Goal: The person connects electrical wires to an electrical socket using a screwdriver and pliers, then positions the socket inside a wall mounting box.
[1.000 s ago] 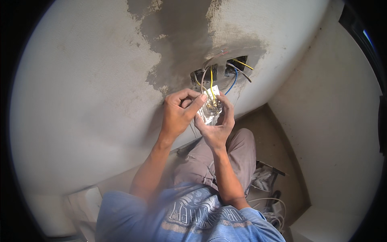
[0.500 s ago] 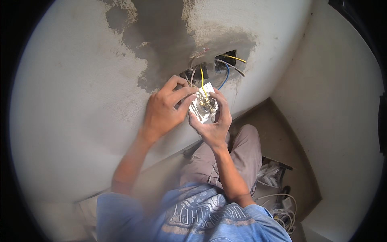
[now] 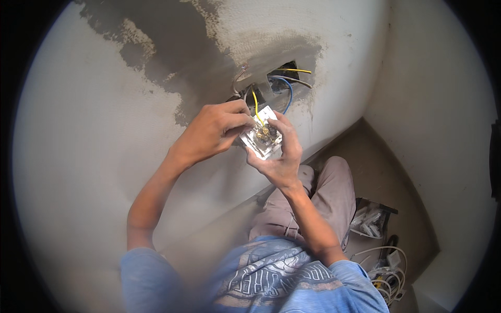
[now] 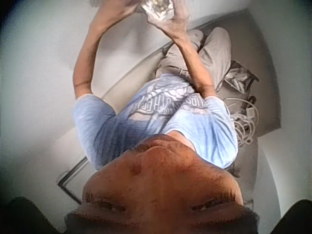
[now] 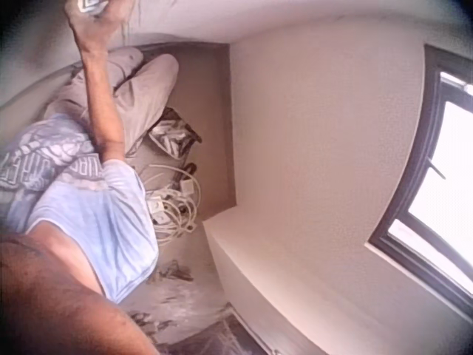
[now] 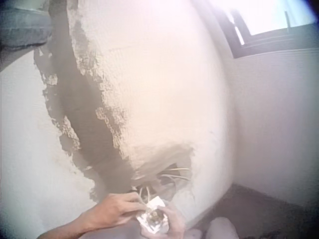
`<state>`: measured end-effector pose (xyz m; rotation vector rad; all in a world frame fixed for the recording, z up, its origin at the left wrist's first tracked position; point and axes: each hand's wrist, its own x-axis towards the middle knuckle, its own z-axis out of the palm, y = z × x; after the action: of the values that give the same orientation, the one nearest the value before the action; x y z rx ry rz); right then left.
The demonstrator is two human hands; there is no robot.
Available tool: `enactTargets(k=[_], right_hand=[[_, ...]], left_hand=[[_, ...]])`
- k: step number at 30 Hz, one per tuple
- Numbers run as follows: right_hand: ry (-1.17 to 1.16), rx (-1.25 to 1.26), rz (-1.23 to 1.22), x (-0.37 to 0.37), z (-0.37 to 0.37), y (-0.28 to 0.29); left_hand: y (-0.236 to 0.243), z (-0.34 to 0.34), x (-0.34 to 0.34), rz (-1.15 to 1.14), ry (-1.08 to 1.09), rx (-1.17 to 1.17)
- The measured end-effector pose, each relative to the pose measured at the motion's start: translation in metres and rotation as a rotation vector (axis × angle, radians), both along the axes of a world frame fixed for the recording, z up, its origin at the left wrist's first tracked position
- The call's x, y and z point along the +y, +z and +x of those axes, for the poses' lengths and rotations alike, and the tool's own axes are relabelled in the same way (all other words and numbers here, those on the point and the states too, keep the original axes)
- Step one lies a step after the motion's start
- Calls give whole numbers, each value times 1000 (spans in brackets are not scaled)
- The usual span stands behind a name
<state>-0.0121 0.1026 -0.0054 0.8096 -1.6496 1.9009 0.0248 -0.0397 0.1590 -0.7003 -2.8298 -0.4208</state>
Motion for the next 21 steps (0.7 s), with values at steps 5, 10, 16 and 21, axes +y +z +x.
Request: enactTargets(k=[5, 10, 16, 21], right_hand=[[-45, 12, 43, 2, 0, -1], [-18, 16, 55, 0, -2, -8], [-61, 49, 167, 39, 3, -4], [28, -368, 477, 136, 38, -90]], left_hand=[[-1, -2, 1, -38, -12, -21], [2, 4, 3, -107, 1, -19], [4, 0, -2, -41, -5, 19], [-7, -12, 0, 73, -76, 159]])
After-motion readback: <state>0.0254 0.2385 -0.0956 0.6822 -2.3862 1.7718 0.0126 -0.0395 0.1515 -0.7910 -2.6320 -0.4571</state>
